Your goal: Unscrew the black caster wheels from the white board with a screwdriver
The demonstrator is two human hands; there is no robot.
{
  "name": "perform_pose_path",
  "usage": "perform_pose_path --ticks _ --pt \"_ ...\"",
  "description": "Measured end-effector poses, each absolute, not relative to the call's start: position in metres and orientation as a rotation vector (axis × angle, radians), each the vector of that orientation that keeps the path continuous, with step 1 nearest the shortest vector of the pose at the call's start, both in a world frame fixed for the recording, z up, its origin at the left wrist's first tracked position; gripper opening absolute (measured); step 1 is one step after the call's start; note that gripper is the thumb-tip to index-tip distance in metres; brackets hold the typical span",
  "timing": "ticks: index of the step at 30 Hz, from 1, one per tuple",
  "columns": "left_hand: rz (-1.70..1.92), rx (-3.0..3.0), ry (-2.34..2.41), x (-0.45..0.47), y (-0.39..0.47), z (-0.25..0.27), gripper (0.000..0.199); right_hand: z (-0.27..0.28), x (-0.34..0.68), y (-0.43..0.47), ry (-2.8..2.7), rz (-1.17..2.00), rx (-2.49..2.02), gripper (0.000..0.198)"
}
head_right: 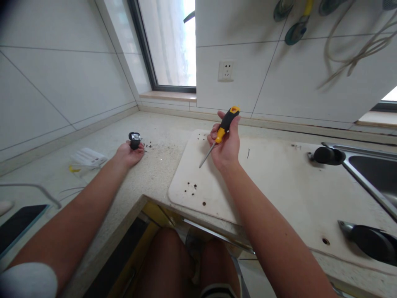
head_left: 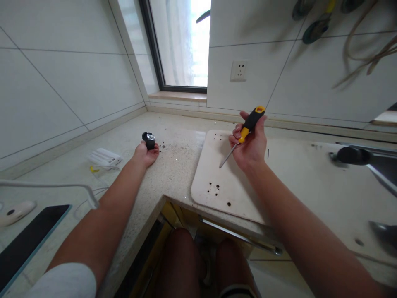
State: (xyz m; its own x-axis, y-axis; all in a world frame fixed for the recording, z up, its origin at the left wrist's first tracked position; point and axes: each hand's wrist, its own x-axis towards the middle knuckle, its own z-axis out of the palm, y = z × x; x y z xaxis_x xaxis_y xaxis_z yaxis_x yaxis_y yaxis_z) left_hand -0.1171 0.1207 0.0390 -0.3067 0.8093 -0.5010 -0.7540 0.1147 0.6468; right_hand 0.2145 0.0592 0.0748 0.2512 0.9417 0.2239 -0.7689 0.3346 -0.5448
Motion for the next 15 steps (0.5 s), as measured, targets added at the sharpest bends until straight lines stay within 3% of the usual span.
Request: perform_pose_path --ticks 15 --pt "1.558 0.108 1.115 -0.1105 0.122 0.0393 0.041 0.0752 0.213 0.0575 -0.582 1.205 -0.359 0.064"
